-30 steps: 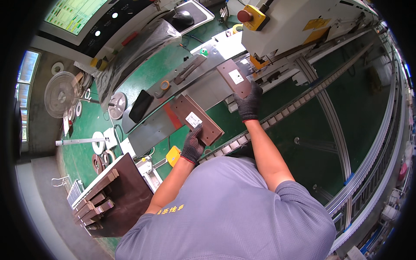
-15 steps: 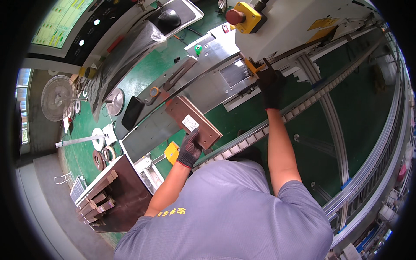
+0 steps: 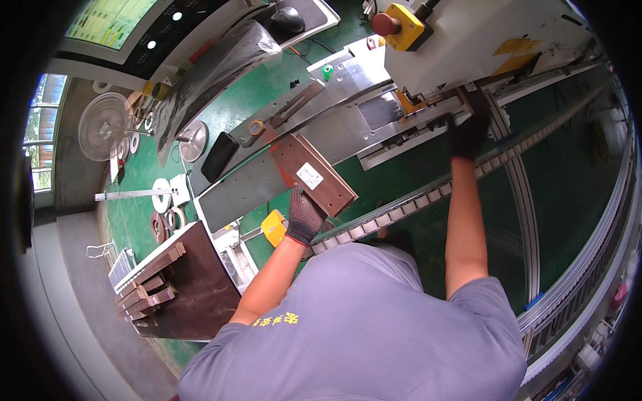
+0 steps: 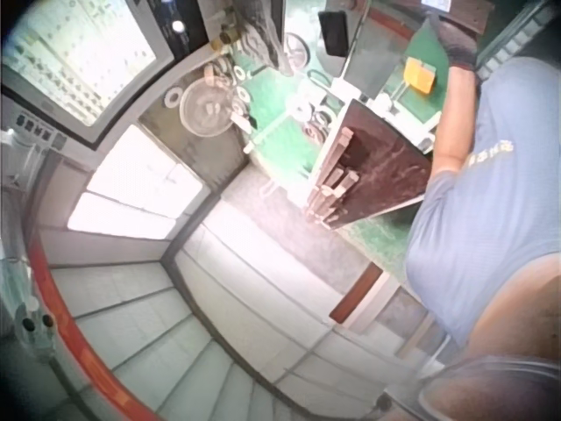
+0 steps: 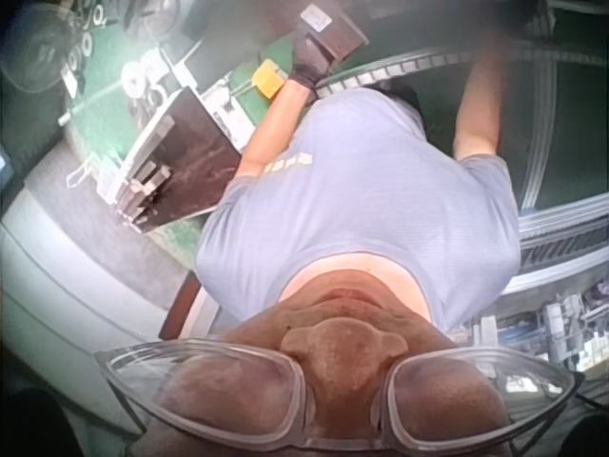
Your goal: The person feeds dark brown wood boards into a large industrial edge-banding machine, one by one, picking them up from a stack on a table and placing them on the machine's conveyor track. After each board passes through, the person retrieves it and returns it to a separate stack on the table.
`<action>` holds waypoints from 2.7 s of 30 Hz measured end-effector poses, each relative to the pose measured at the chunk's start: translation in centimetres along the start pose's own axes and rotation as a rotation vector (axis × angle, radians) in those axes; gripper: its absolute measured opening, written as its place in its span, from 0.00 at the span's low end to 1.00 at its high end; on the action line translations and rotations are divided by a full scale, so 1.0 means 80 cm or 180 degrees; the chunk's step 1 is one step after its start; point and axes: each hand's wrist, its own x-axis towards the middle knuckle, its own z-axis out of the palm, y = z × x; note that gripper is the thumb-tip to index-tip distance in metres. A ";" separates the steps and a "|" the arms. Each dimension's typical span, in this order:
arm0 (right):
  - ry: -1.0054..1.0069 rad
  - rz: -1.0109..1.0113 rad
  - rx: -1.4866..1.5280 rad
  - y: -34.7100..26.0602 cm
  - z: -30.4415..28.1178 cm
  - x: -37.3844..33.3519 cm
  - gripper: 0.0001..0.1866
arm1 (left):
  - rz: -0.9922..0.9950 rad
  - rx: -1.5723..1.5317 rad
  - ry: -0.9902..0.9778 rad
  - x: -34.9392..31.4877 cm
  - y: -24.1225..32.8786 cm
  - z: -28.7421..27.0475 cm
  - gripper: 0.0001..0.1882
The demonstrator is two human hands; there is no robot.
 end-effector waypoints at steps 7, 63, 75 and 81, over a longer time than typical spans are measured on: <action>-0.2152 -0.1261 0.1580 -0.263 -0.204 -0.153 0.53 | -0.0058 0.0155 -0.0097 0.004 -0.003 0.004 0.23; -0.1237 -0.0332 -0.0808 0.075 0.019 0.051 0.32 | 0.0147 0.0876 0.0578 0.034 -0.027 0.038 0.07; -0.1540 -0.1064 0.1798 -0.234 -0.155 -0.195 0.57 | -0.0243 0.1584 0.0026 0.065 -0.019 -0.004 0.17; -0.1890 -0.0382 0.1569 -0.242 -0.141 -0.204 0.43 | 0.0534 0.4272 -0.1337 0.044 0.020 -0.026 0.18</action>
